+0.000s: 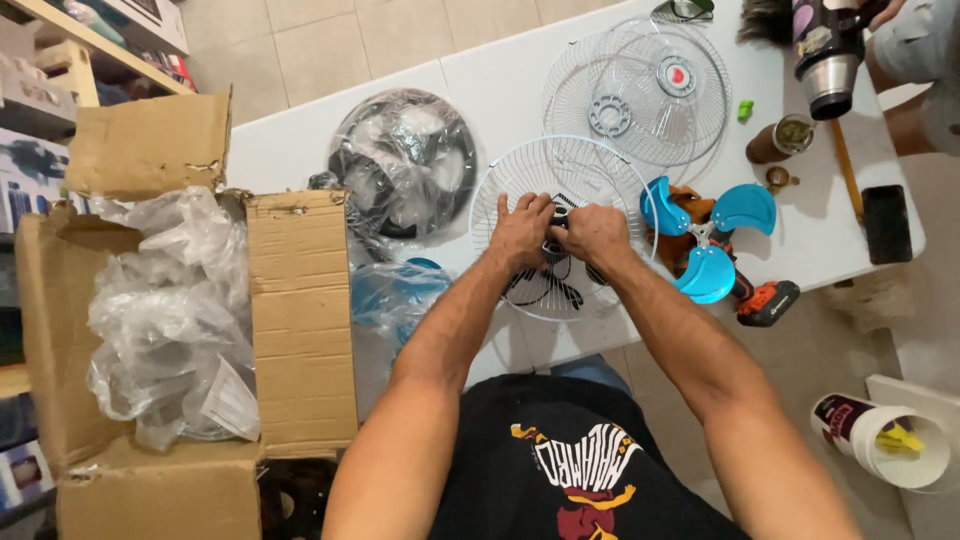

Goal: Assembling a pedestal fan by attaching the blades and protective grilles using a power drill.

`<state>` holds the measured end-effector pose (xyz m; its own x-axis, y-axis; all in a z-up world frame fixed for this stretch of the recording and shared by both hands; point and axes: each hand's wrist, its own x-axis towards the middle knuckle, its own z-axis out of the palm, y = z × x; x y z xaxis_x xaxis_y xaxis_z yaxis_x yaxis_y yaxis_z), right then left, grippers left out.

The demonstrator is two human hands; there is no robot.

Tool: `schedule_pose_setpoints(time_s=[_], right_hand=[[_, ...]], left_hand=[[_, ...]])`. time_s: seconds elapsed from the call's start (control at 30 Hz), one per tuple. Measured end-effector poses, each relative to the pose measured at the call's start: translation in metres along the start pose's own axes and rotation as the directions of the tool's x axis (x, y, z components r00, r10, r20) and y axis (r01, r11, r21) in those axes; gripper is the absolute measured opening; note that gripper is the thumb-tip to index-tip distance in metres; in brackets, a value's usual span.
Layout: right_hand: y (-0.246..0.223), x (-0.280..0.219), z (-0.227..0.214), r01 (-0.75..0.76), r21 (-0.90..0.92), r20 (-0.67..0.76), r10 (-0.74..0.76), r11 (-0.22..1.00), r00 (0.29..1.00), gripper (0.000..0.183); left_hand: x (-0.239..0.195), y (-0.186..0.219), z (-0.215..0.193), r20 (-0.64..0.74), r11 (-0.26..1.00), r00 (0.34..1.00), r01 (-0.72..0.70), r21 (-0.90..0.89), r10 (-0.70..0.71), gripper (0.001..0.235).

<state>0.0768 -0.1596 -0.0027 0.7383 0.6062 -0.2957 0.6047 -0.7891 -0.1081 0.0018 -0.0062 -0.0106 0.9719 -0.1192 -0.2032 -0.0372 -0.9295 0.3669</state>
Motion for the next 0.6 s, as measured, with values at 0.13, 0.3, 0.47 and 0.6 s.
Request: schedule_pose_setpoints(time_s=[0.13, 0.3, 0.47, 0.6], right_hand=[[0.005, 0.005, 0.004, 0.137, 0.104, 0.124, -0.150, 0.985, 0.981, 0.055], [0.003, -0.015, 0.021, 0.167, -0.060, -0.223, -0.176, 0.984, 0.959, 0.049], [-0.010, -0.009, -0.029, 0.011, -0.012, 0.081, -0.010, 1.000, 0.997, 0.052], [0.008, 0.003, 0.014, 0.252, -0.013, 0.026, -0.252, 0.968, 0.967, 0.044]], left_hand=[[0.002, 0.000, 0.000, -0.011, 1.000, 1.000, 0.015, -0.008, -0.015, 0.104], [-0.005, 0.002, -0.004, -0.028, 1.000, 1.000, 0.007, -0.017, -0.008, 0.097], [-0.001, -0.002, 0.002, 0.007, 1.000, 1.000, 0.001, -0.014, -0.001, 0.102], [-0.001, -0.001, 0.000, 0.019, 1.000, 1.000, 0.014, -0.021, -0.014, 0.106]])
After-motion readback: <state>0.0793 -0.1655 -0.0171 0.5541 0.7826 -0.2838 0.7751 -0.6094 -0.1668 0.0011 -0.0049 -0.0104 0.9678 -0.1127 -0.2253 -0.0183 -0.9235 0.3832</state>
